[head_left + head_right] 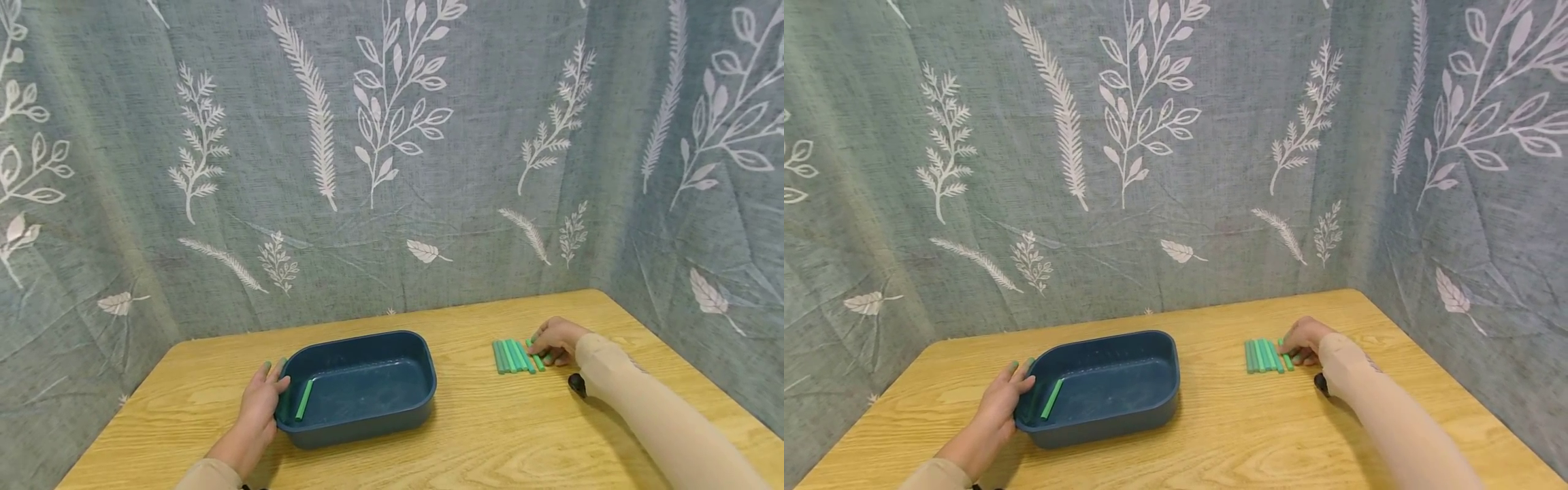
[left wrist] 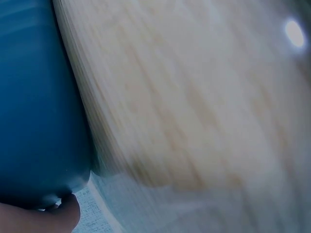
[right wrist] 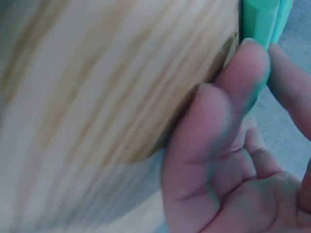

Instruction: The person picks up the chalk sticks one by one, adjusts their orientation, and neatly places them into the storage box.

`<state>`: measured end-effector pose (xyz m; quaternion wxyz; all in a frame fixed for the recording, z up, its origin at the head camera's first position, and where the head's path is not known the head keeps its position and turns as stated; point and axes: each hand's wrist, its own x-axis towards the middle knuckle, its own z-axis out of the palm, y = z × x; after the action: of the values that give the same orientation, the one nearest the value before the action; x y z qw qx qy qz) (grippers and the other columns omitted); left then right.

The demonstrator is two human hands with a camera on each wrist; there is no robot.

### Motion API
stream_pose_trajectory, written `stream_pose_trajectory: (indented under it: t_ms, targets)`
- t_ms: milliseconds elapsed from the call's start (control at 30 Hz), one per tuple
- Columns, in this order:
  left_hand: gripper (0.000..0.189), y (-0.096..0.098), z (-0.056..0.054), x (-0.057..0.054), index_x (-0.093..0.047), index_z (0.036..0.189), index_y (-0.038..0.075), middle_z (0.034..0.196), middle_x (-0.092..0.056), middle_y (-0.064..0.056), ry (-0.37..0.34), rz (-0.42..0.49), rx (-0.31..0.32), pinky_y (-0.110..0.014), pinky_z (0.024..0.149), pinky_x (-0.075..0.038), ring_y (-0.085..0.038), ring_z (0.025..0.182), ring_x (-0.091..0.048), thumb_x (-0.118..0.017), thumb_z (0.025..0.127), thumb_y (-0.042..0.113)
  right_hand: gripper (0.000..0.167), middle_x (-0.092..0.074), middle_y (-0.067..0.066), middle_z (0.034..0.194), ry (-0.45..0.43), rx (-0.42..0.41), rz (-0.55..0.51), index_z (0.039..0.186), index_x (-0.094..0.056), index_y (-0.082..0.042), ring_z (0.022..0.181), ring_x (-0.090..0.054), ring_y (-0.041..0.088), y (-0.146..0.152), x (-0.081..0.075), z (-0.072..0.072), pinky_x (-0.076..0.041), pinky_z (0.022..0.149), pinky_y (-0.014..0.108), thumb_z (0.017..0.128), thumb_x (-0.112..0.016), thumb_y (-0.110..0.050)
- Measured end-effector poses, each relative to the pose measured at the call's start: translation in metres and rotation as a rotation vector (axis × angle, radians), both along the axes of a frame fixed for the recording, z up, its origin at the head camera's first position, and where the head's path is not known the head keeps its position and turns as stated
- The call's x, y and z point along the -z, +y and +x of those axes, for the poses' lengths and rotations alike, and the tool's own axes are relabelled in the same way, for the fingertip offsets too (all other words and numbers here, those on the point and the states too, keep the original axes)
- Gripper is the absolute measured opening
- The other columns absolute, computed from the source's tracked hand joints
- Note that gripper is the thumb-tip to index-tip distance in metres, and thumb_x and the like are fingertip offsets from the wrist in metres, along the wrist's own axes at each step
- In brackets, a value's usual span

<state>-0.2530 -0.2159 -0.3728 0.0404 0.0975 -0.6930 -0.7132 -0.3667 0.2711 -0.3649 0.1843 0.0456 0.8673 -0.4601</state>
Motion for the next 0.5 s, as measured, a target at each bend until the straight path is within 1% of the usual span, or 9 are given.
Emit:
stream_pose_trajectory:
  t_ms: [67,167,233,300,400,500]
  targets:
    - [0.067,-0.001,0.000,0.001,0.012,0.151,0.001,0.158,0.001,-0.020,0.003,0.007,0.003,-0.050,0.118,-0.005,-0.040,0.143,0.014,-0.035,0.104,0.004,0.013,-0.057,0.003,0.065,0.006,-0.005,0.032,0.085,-0.057,-0.006,0.051,-0.051,0.011,-0.002,-0.002,0.000,-0.041,0.049,0.023,0.089,-0.070,-0.007]
    - [0.068,-0.001,0.000,0.002,0.015,0.150,0.001,0.158,0.000,-0.020,0.007,0.015,0.009,-0.050,0.118,-0.004,-0.040,0.143,0.012,-0.035,0.104,0.003,0.009,-0.057,0.004,0.065,0.013,-0.022,0.086,0.084,-0.060,-0.005,0.051,-0.053,0.012,-0.004,-0.004,-0.001,-0.043,0.049,0.024,0.090,-0.067,-0.006]
    - [0.069,-0.001,0.000,0.002,0.016,0.150,0.001,0.158,0.000,-0.020,0.007,0.021,0.011,-0.050,0.118,-0.004,-0.040,0.143,0.011,-0.035,0.104,0.003,0.009,-0.057,0.004,0.064,0.005,-0.029,0.111,0.082,-0.062,-0.005,0.051,-0.053,0.012,-0.003,-0.005,-0.002,-0.044,0.049,0.024,0.090,-0.065,-0.006]
    - [0.068,0.000,0.000,0.001,0.016,0.150,0.002,0.158,0.000,-0.020,0.008,0.025,0.012,-0.050,0.118,-0.006,-0.040,0.144,0.010,-0.034,0.104,0.003,0.012,-0.058,0.004,0.063,-0.001,-0.032,0.123,0.078,-0.063,-0.006,0.051,-0.054,0.012,-0.002,-0.004,-0.004,-0.045,0.049,0.024,0.090,-0.064,-0.007]
    - [0.069,0.000,0.000,0.001,0.016,0.150,0.002,0.158,-0.001,-0.020,0.010,0.028,0.015,-0.049,0.118,-0.006,-0.040,0.144,0.009,-0.034,0.104,0.003,0.011,-0.059,0.003,0.064,-0.015,-0.023,0.093,0.079,-0.064,-0.006,0.053,-0.056,0.013,0.002,-0.002,-0.006,-0.048,0.051,0.025,0.090,-0.063,-0.008]
    - [0.069,-0.001,0.000,0.001,0.018,0.150,0.002,0.158,-0.001,-0.019,0.010,0.029,0.020,-0.049,0.118,-0.006,-0.040,0.144,0.009,-0.034,0.104,0.003,0.004,-0.058,0.003,0.070,-0.034,0.000,-0.003,0.087,-0.062,-0.005,0.060,-0.059,0.016,0.007,0.001,-0.005,-0.050,0.055,0.027,0.089,-0.063,-0.009]
